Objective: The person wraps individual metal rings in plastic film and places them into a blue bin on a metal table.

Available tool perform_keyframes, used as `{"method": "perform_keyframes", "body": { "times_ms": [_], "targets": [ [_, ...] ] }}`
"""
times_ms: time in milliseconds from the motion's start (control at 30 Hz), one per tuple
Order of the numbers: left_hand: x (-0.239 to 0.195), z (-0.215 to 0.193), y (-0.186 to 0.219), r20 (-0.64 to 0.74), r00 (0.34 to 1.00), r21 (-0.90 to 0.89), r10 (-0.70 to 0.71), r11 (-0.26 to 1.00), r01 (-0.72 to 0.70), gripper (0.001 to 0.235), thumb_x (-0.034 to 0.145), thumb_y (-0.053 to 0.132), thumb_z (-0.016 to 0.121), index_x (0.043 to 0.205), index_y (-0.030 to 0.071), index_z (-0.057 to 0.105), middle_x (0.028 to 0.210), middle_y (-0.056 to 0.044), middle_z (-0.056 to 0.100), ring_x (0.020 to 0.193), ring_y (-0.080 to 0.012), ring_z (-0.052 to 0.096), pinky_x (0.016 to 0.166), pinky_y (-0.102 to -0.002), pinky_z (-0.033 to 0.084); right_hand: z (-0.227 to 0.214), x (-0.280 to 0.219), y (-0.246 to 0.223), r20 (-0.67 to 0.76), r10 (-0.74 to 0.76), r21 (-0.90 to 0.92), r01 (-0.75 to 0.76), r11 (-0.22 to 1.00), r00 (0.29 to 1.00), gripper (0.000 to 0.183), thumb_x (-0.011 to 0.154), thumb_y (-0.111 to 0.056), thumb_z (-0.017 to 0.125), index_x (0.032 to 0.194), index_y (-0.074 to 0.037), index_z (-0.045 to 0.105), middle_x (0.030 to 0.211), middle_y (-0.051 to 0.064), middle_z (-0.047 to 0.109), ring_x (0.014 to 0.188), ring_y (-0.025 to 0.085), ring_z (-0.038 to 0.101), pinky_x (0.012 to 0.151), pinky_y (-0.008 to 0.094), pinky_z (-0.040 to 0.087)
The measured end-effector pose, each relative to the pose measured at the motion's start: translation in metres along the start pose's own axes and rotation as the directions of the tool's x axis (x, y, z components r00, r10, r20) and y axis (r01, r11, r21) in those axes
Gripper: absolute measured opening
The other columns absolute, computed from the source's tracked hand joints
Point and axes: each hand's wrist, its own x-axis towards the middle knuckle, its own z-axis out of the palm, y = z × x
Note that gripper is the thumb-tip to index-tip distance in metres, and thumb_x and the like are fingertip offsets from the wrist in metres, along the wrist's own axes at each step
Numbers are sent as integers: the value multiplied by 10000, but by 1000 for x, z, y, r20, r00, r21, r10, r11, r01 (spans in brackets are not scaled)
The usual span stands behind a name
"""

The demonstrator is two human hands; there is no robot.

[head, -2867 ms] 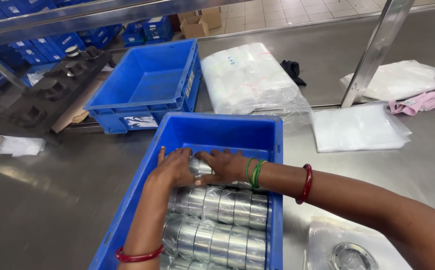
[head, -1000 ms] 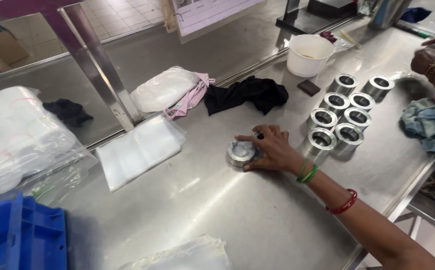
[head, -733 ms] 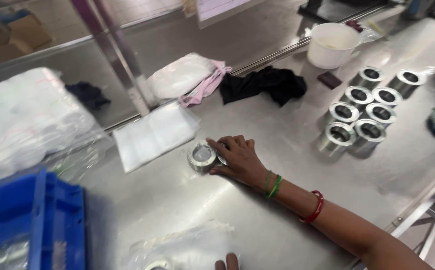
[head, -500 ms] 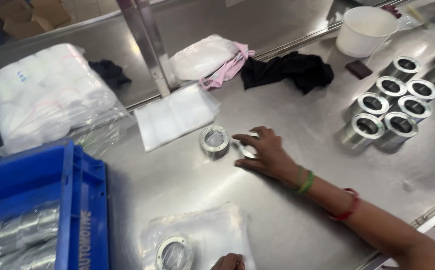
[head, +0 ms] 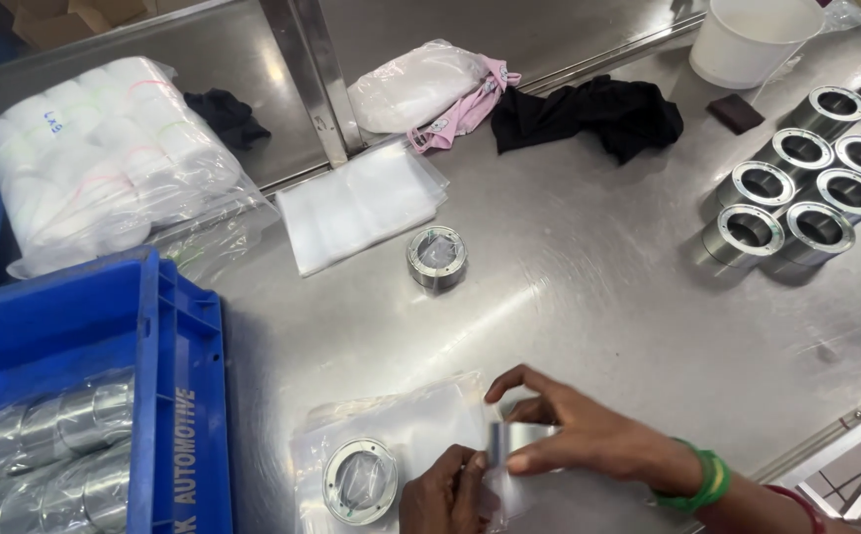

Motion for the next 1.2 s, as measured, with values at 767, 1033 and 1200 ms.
{"method": "perform_keyframes", "body": {
  "times_ms": [767,1033,1200],
  "targets": [
    [-1,-7,-27,-55,998,-113,3,994,-9,269,1012,308,491,892,95,603,556,-77,708,485,-180,733,497,-343,583,18,26,11,4,44,-306,-41,951,999,862,587,-731,816,1123,-112,546,871,67,770,826,174,724,684,294,546],
    [-29,-23,44,-313,674,232,669,742,-629,162,995,152,511,868,77,577,513,-37,612,424,-135,670,402,-318,540,22,-1,-7,59,-455,-504,420,755,888,864,621,-540,998,1307,-114,690,1027,64,624,803,211,646,604,337,540],
    [-45,-21,73,-95,844,-210,527,818,-535,176,1055,199,499,959,71,573,621,-44,684,534,-146,729,475,-284,606,14,4,-19,78,-808,-610,669,424,583,430,783,-269,842,1149,-104,687,1052,119,599,945,215,648,757,313,580]
  ]
}}
